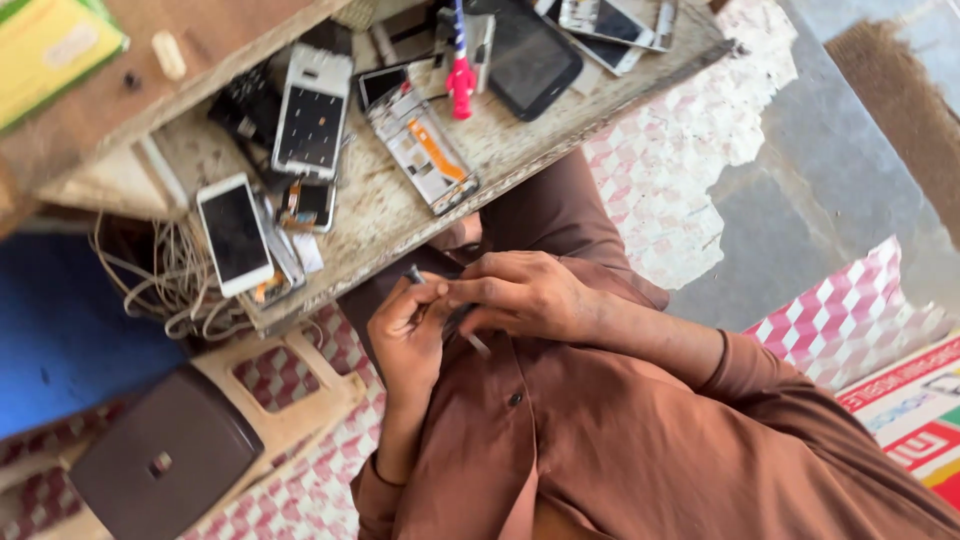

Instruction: The person uses a screwdriver to remove screws from a disassembled smartphone chassis on a workbench. They carefully pry and adjust internal components, including a ribbon cable, while handling the device with both hands.

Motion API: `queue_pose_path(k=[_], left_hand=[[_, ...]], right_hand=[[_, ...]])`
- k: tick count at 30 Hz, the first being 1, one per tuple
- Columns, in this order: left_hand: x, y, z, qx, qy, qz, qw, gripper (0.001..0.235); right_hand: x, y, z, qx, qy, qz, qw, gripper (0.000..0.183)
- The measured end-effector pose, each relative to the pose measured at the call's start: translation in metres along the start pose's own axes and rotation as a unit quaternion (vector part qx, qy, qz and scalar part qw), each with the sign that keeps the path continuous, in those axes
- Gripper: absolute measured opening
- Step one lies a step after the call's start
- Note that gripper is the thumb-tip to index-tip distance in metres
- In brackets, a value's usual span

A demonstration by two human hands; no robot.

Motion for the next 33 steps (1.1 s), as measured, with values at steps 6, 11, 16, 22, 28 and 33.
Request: queue_pose_path(k=[6, 11, 16, 22, 28, 33], left_hand=[[0.027, 0.010, 0.010, 0.046, -0.074, 0.065, 0.994, 0.010], [0.052, 0.007, 0.016, -0.022, -0.149, 0.051, 0.987, 0.023], [0.078, 0.007, 0.028, 0.076, -0.240, 0.039, 0.967, 0.037], [0.101, -0.012, 0.019, 0.027, -0.186, 0.014, 0.982, 0.028], [0.124, -0.031, 0.002, 0.069, -0.107, 0.071, 0.989, 0.028], [0.136, -0.045, -0.005, 0.145, -0.088, 0.078, 0.982, 0.027]], right_hand=[[0.015, 0.012, -0.026, 0.031, 0.027, -0.027, 0.999, 0.031], [0.015, 0.029, -0.039, 0.020, 0.048, -0.017, 0.998, 0.033], [-0.007, 0.056, -0.056, -0.016, 0.138, 0.046, 0.989, 0.015], [-0.112, 0.144, -0.114, -0.116, 0.270, 0.341, 0.893, 0.018], [-0.246, 0.299, -0.086, -0.025, 0.244, 0.670, 0.701, 0.016], [-0.298, 0.327, -0.047, 0.035, 0.142, 0.812, 0.565, 0.014]])
Point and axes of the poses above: each hand's wrist, its own x-axis towards the middle knuckle, its own z-axis out of the palm, y = z × x, the point moved 3 cm from there along x, towards the middle knuckle, and after that the axes turned 12 degrees about z, right-handed, at the moved point
